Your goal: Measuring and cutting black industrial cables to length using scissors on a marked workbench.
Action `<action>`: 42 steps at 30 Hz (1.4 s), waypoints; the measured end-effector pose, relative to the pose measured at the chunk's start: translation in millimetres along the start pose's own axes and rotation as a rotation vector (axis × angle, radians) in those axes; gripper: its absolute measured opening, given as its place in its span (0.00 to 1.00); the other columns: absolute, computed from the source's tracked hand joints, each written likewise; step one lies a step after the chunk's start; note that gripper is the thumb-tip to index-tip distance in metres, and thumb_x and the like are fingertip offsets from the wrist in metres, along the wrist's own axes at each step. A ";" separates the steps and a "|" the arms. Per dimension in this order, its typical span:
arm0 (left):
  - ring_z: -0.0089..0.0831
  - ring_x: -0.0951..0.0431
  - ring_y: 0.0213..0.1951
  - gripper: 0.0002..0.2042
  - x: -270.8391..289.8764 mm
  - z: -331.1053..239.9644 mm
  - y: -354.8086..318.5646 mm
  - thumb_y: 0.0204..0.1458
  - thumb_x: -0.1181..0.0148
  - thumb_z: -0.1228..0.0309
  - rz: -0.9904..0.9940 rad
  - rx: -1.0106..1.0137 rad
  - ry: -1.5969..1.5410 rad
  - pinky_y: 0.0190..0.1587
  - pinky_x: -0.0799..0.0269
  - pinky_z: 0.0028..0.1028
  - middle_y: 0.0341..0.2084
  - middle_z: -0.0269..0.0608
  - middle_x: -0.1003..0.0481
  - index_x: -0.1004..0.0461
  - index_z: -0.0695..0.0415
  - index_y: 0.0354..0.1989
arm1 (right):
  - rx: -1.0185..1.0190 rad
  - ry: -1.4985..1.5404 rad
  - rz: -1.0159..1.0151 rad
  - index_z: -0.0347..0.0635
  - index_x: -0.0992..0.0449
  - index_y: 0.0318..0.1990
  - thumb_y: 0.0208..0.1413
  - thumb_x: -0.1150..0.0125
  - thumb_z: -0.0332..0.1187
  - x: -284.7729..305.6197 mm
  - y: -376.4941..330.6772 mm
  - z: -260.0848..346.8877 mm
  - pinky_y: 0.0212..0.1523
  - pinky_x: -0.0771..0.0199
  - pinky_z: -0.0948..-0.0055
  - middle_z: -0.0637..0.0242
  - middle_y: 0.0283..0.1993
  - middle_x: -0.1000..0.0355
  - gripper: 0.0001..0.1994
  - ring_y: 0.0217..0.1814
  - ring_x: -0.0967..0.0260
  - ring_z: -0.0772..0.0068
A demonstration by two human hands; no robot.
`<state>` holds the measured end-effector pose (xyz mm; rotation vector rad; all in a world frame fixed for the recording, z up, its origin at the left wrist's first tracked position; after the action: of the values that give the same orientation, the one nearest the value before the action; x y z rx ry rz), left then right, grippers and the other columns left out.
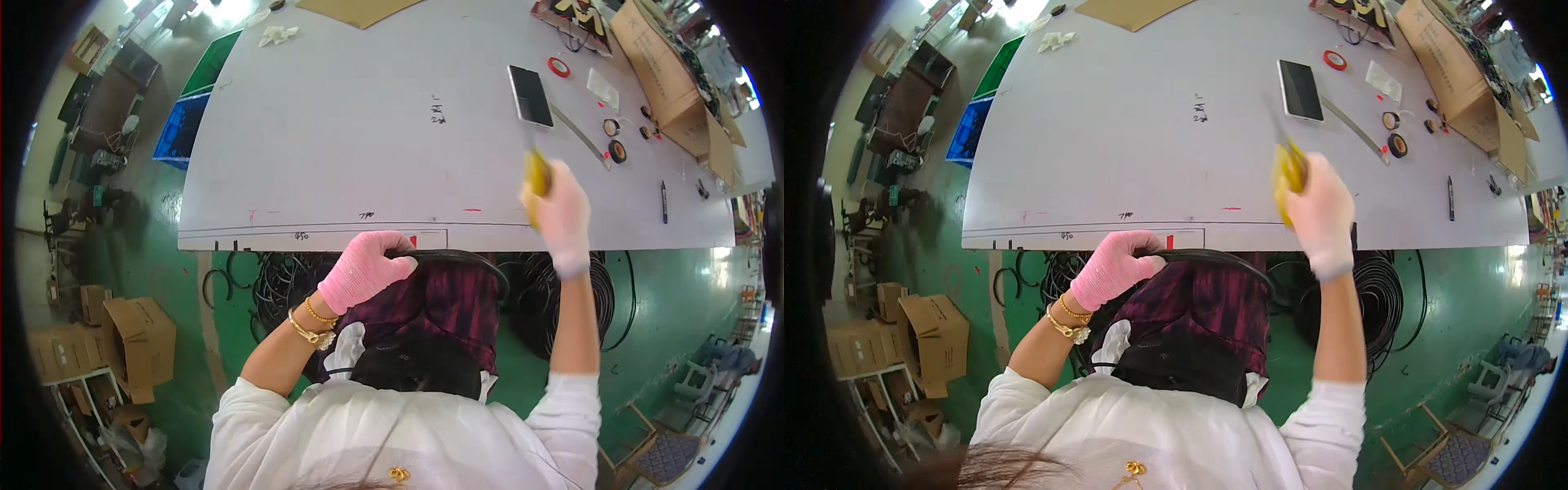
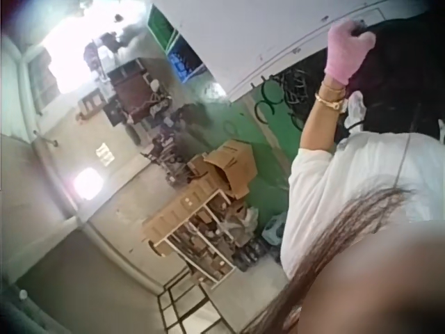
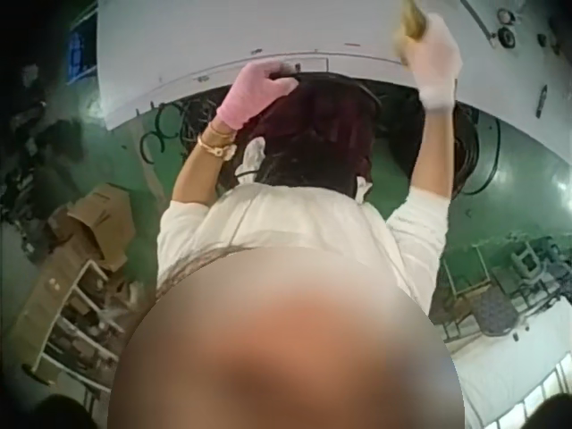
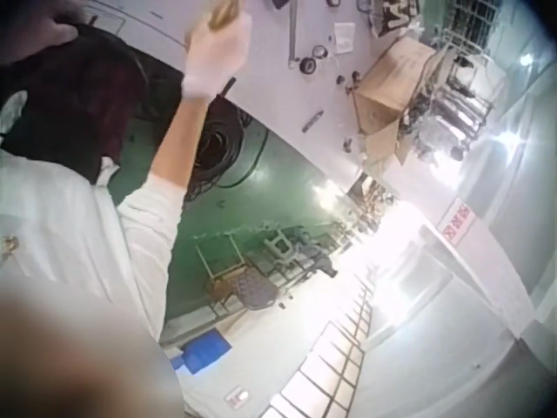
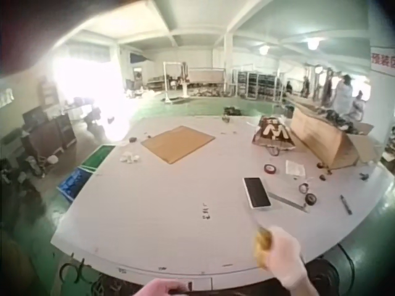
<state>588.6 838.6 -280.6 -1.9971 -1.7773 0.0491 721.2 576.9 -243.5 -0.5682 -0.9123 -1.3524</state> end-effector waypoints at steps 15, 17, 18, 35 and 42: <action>0.16 0.39 0.27 0.06 -6.3 -13.7 -3.4 0.48 0.40 0.75 0.046 -0.001 -0.128 0.30 0.39 0.22 0.20 0.26 0.36 0.31 0.63 0.25 | -0.539 1.087 0.600 0.37 0.29 0.45 0.53 0.28 0.25 -94.6 -220.1 48.8 0.44 0.29 0.75 0.69 0.36 0.30 0.16 0.40 0.30 0.77; 0.16 0.40 0.27 0.06 -4.6 -18.7 -5.4 0.49 0.40 0.75 0.043 0.005 -0.112 0.29 0.39 0.22 0.20 0.26 0.37 0.31 0.63 0.25 | -0.440 1.013 0.609 0.41 0.31 0.45 0.52 0.36 0.16 -98.4 -219.8 46.6 0.38 0.33 0.80 0.72 0.37 0.33 0.16 0.38 0.35 0.84; 0.16 0.40 0.27 0.06 -4.2 -20.2 -5.9 0.49 0.40 0.75 0.039 0.003 -0.114 0.29 0.39 0.22 0.20 0.26 0.37 0.31 0.63 0.25 | -0.369 0.994 0.638 0.42 0.32 0.47 0.52 0.37 0.16 -99.2 -219.9 46.0 0.38 0.35 0.81 0.73 0.38 0.35 0.17 0.37 0.38 0.84; 0.18 0.32 0.29 0.04 -11.7 -15.4 -7.6 0.49 0.40 0.76 0.093 -0.053 -0.095 0.35 0.31 0.23 0.23 0.30 0.30 0.26 0.64 0.29 | -0.143 0.806 0.596 0.40 0.34 0.51 0.59 0.30 0.40 -100.4 -191.6 63.1 0.39 0.36 0.87 0.73 0.37 0.40 0.22 0.35 0.43 0.84; 0.18 0.32 0.29 0.04 -11.2 -17.7 -5.9 0.49 0.40 0.76 0.108 -0.063 -0.067 0.35 0.30 0.23 0.23 0.32 0.29 0.26 0.64 0.29 | -0.172 0.805 0.593 0.38 0.33 0.47 0.71 0.46 0.35 -115.5 -200.5 53.1 0.36 0.34 0.94 0.75 0.34 0.38 0.09 0.31 0.38 0.89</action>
<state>587.0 822.8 -265.7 -2.1588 -1.7303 0.0960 517.6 652.4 -339.5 -0.3275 0.0413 -0.9727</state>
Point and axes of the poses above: each hand's wrist, its own y-axis towards the middle knuckle, its own x-axis out of the back of the hand, z = x × y, the point moved 4 cm from there along y, towards the middle knuckle
